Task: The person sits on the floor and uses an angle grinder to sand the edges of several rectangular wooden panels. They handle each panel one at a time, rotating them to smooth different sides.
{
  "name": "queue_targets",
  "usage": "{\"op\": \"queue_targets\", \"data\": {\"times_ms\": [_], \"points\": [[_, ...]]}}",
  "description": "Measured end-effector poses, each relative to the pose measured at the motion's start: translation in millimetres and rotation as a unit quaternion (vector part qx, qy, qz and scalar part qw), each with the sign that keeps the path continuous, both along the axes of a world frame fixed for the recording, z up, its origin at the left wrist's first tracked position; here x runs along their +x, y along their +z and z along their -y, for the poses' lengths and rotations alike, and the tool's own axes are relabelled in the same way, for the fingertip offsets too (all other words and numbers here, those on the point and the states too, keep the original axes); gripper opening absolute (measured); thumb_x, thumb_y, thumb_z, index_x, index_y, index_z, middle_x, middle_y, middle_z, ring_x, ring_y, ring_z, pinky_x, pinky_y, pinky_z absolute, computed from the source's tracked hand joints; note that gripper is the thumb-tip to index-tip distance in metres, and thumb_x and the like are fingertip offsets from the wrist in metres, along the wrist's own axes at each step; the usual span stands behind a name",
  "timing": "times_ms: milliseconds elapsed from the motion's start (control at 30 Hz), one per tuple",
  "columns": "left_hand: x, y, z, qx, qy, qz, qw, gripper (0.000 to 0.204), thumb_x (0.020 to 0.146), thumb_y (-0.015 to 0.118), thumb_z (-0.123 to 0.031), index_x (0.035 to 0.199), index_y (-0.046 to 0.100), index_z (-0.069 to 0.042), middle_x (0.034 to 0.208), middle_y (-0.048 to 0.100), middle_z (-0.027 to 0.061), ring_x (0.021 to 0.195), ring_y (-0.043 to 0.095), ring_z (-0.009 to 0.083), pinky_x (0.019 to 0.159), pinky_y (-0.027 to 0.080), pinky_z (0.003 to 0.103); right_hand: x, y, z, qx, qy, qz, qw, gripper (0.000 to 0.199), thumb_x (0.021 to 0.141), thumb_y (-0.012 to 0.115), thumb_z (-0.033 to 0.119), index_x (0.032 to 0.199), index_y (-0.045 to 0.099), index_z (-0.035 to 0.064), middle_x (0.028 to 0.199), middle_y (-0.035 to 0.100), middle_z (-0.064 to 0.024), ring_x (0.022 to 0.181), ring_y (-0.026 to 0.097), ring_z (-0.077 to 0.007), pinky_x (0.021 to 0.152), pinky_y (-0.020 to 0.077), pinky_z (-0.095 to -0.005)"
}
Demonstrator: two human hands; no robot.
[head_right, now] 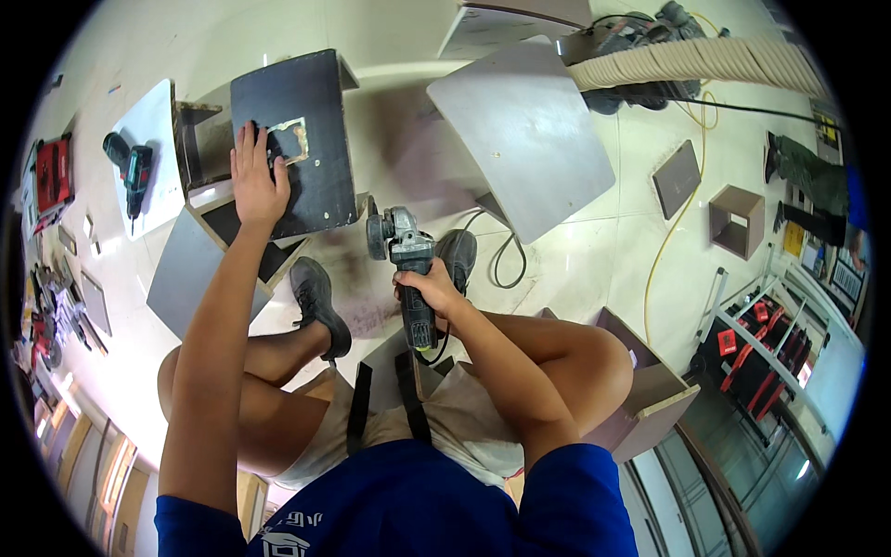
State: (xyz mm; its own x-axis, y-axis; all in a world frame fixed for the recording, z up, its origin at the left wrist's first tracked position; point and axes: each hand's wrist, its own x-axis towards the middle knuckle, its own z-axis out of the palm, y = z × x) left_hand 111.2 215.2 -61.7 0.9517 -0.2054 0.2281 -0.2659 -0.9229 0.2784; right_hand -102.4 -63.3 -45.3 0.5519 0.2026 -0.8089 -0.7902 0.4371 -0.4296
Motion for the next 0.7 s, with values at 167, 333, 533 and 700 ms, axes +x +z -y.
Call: {"op": "queue_targets", "data": {"times_ms": [167, 333, 533, 700], "points": [[-0.6, -1.0, -3.3, 0.005, 0.007, -0.009, 1.000, 0.056, 0.094, 0.055, -0.023, 0.146, 0.047, -0.003, 0.159, 0.037, 0.0188, 0.149, 0.031, 0.0363, 0.121, 0.026, 0.054, -9.1, 1.8, -8.2, -0.010, 0.038, -0.003, 0.999, 0.023, 0.086, 0.073, 0.014, 0.101, 0.061, 0.0016, 0.083, 0.067, -0.0081, 0.070, 0.067, -0.0193, 0.065, 0.0554, -0.0344], [-1.3, -2.3, -4.7, 0.000, 0.010, -0.014, 1.000, 0.056, 0.096, 0.053, -0.023, 0.148, 0.045, -0.005, 0.161, 0.035, 0.0168, 0.150, 0.029, 0.0359, 0.122, 0.024, 0.053, -9.0, 2.5, -11.2, -0.013, 0.051, 0.002, 0.999, 0.021, 0.087, 0.071, 0.012, 0.101, 0.060, 0.0003, 0.084, 0.067, -0.0092, 0.072, 0.068, -0.0204, 0.065, 0.0559, -0.0344], [-1.6, -0.5, -3.8, 0.016, 0.016, -0.029, 0.999, 0.056, 0.094, 0.054, -0.024, 0.145, 0.048, -0.003, 0.160, 0.035, 0.0178, 0.151, 0.029, 0.0351, 0.122, 0.025, 0.053, -13.0, -1.0, -15.3, -0.022, 0.024, 0.018, 0.999, 0.016, 0.088, 0.072, 0.008, 0.098, 0.062, -0.0001, 0.083, 0.068, -0.0092, 0.070, 0.069, -0.0204, 0.064, 0.0560, -0.0345], [-0.6, 0.3, -4.0, 0.013, 0.017, -0.030, 0.999, 0.056, 0.093, 0.054, -0.023, 0.145, 0.048, -0.003, 0.160, 0.035, 0.0176, 0.151, 0.028, 0.0345, 0.122, 0.024, 0.053, -15.5, -3.0, -16.0, -0.018, 0.024, 0.024, 0.999, 0.013, 0.088, 0.072, 0.007, 0.095, 0.064, 0.0003, 0.081, 0.069, -0.0085, 0.070, 0.070, -0.0198, 0.063, 0.0559, -0.0340]]}}
